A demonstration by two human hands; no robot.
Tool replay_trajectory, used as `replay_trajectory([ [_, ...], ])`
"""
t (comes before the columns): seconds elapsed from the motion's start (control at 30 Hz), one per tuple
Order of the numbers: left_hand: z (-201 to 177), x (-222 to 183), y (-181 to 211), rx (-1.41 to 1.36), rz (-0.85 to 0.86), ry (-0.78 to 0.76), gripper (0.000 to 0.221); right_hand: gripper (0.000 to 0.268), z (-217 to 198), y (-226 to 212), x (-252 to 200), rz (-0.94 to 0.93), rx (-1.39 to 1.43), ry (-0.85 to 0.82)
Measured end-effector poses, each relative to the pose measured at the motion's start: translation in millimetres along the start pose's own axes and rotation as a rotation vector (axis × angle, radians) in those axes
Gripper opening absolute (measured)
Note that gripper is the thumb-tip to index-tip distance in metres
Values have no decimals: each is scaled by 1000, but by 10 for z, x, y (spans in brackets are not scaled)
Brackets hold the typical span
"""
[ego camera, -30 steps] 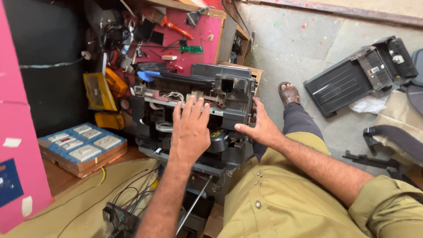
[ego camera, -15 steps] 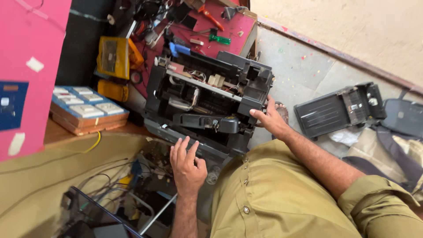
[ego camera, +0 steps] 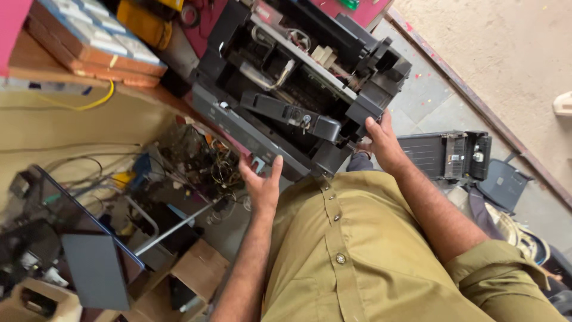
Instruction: The person removes the top casing of a printer, detaches internal plastic components and cables, and uses a screwdriver to loosen screws within the internal chassis.
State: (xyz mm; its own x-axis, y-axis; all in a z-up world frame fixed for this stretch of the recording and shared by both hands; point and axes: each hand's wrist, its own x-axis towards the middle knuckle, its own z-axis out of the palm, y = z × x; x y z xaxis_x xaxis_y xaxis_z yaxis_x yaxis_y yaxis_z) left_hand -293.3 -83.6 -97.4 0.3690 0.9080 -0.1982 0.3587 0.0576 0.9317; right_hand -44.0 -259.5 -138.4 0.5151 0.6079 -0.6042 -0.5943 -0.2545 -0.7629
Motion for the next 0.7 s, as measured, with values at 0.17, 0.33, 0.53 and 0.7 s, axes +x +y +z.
replay_trajectory([
  [0.17, 96, 55, -178, -288, -518, -143, 95, 108, 145, 137, -83, 19, -2, 60],
  [0.33, 224, 68, -442, -465, -560, -155, 100, 80, 125, 332, -67, 146, 253, -52],
  [0.53, 341, 90, -442, -702, -441, -147, 88, 68, 223, 375, -147, 135, 341, -94],
  [0.7, 371, 74, -265, -774, -526, -97, 86, 70, 361, 335, -180, 120, 337, -63],
])
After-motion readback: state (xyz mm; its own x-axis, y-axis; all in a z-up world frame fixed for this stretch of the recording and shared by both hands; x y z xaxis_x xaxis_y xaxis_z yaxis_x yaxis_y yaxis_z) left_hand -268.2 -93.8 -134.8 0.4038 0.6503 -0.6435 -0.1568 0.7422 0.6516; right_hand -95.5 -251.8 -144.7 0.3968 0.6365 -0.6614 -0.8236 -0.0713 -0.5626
